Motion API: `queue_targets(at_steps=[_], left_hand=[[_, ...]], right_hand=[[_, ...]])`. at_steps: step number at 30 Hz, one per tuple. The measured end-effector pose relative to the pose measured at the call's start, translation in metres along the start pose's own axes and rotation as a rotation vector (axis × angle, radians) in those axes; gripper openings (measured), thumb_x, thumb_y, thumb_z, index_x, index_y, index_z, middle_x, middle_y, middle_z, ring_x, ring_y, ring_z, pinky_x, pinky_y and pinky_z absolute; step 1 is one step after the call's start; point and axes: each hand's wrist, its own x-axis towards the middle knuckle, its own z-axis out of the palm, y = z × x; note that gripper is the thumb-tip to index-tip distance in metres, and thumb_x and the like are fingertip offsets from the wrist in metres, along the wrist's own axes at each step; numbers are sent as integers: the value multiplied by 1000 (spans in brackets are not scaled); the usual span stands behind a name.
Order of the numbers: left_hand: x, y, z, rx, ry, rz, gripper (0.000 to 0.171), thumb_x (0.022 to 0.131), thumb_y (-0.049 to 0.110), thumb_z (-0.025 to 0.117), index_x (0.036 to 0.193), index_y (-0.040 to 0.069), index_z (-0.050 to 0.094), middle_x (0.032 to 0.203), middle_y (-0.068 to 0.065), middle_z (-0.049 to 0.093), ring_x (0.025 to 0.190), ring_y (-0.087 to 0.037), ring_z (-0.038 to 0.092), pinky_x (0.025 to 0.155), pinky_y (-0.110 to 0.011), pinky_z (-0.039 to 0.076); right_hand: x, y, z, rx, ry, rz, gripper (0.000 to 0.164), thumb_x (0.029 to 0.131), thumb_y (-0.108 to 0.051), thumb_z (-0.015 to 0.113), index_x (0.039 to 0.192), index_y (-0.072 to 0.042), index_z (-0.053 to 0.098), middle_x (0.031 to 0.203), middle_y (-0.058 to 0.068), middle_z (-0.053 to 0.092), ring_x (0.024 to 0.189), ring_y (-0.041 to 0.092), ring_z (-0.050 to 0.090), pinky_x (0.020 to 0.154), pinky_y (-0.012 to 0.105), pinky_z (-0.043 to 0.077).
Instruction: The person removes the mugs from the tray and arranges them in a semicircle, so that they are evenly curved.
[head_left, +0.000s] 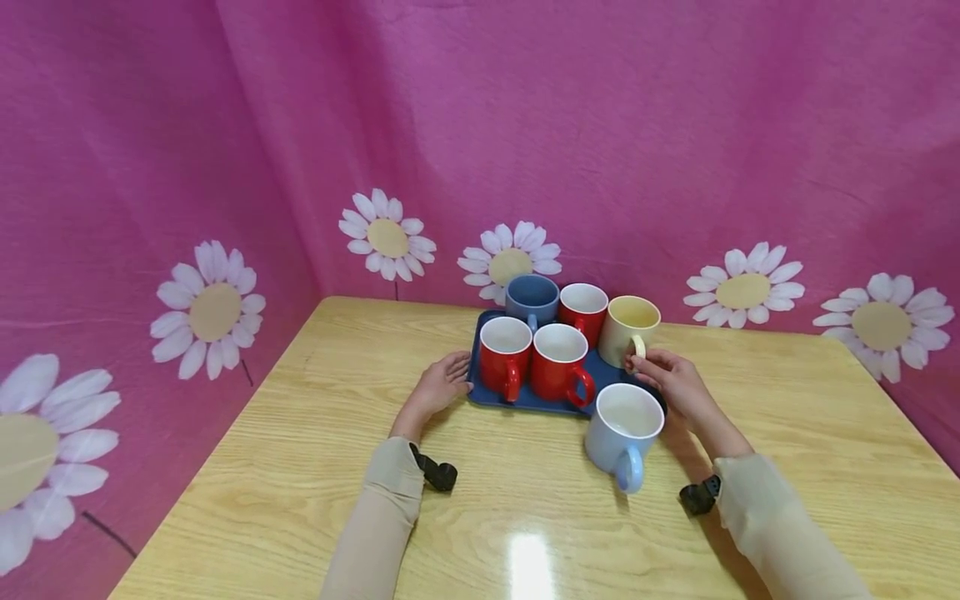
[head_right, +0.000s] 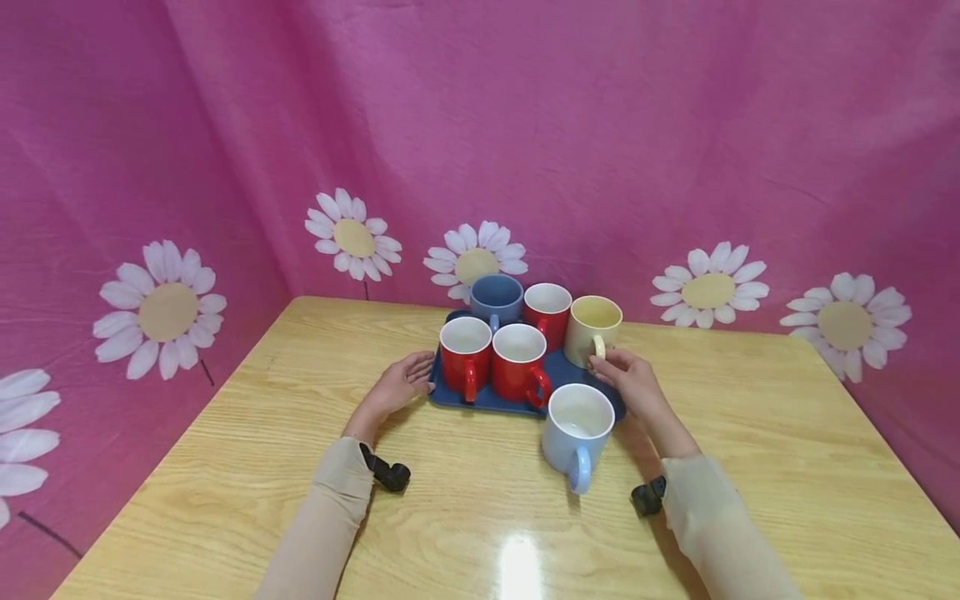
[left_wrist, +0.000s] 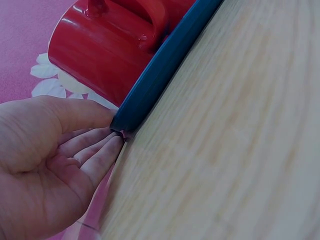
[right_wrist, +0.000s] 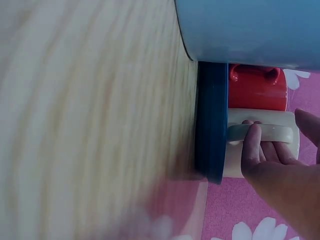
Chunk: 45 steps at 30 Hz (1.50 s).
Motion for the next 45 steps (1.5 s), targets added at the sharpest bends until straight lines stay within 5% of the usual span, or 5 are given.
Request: queue_targets(at_steps=[11,19,28,45], left_hand=[[-1,-2,4,5,-11,1,59,92,-6,55,148,-6,35,152,-25,41,141,-37,42,118,-46,37],[-1,-2,4,-11,-8,-6,59,93,-6,54,148,-6,34,152,-25,40,142,-37,41,118,-46,36],[-1,-3,3,-27,-11,5,59,92,-7,55,148,-7,34,152,-27,39,142,-38,40,118,-47,35],[1,-1,1,-28,6,-20,60,92,-7,55,148,-4,33,153,-24,40,142,-36,41,118,-45,37]], right_hand=[[4,1,-1,-71,-7,39,28,100,-26,56,117,-4,58,90,-18,72,87,-4,67,81,11,56],[8,2,-2,-171,8,25,19,102,-27,50,100,-11,61,83,-17,68,81,-2,63,75,12,54],[11,-1,0,-220,-5,23,27,104,-22,45,104,1,58,79,-16,64,78,-2,59,73,13,54],[15,-12,7,-201,59,-26,23,105,-17,43,91,-5,58,73,-15,60,73,-2,59,69,13,53]])
